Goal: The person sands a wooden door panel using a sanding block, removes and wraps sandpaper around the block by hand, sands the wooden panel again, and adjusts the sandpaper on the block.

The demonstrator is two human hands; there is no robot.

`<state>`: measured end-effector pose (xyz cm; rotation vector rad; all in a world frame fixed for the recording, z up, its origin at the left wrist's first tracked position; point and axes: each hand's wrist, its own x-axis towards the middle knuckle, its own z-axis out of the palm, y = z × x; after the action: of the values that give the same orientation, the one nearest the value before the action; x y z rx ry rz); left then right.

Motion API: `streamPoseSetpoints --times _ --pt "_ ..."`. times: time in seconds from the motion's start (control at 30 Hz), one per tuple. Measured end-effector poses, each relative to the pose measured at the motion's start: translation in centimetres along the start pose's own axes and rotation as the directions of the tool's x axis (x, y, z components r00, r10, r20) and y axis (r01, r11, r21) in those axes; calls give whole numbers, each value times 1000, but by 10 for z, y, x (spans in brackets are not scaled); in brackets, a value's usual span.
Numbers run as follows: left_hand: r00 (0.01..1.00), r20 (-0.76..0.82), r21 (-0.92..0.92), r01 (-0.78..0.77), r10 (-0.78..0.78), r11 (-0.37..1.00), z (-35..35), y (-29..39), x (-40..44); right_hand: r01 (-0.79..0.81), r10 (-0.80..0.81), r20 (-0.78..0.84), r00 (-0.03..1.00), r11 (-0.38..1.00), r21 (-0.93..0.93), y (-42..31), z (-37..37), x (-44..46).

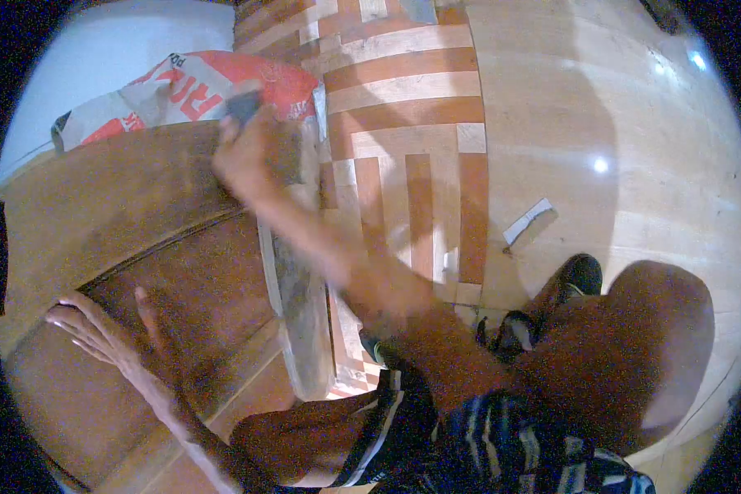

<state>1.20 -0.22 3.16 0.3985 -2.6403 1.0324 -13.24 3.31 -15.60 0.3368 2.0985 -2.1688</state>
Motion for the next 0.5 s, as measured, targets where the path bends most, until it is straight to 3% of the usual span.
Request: streamPoseSetpoints --times 0.07,0.1,0.17,0.23,0.3,0.4,0.5 --pt "1000 1 9 -7 7 1000 -2 -3 -1 -193 184 86 979 975 110 13 -5 26" --pt "1000 3 15 -14 14 1000 0 -3 0 -154 157 158 975 987 -37 -2 -7 8" --pt "999 -38 22 15 -14 1000 6 0 1 120 -125 39 991 987 110 -32 -4 -64" --pt "999 -51 24 18 -17 1000 10 1 2 213 -222 91 971 972 100 -36 -8 -80" --pt "999 -45 11 3 -2 1000 9 0 4 139 -153 107 983 982 128 -25 -3 -62" --pt "1000 -21 -5 -11 11 1000 4 -3 2 -271 246 179 953 953 137 3 -14 23" --pt "999 -49 -3 -24 24 1000 5 -4 0 78 -69 88 994 992 -98 -9 -6 -12"
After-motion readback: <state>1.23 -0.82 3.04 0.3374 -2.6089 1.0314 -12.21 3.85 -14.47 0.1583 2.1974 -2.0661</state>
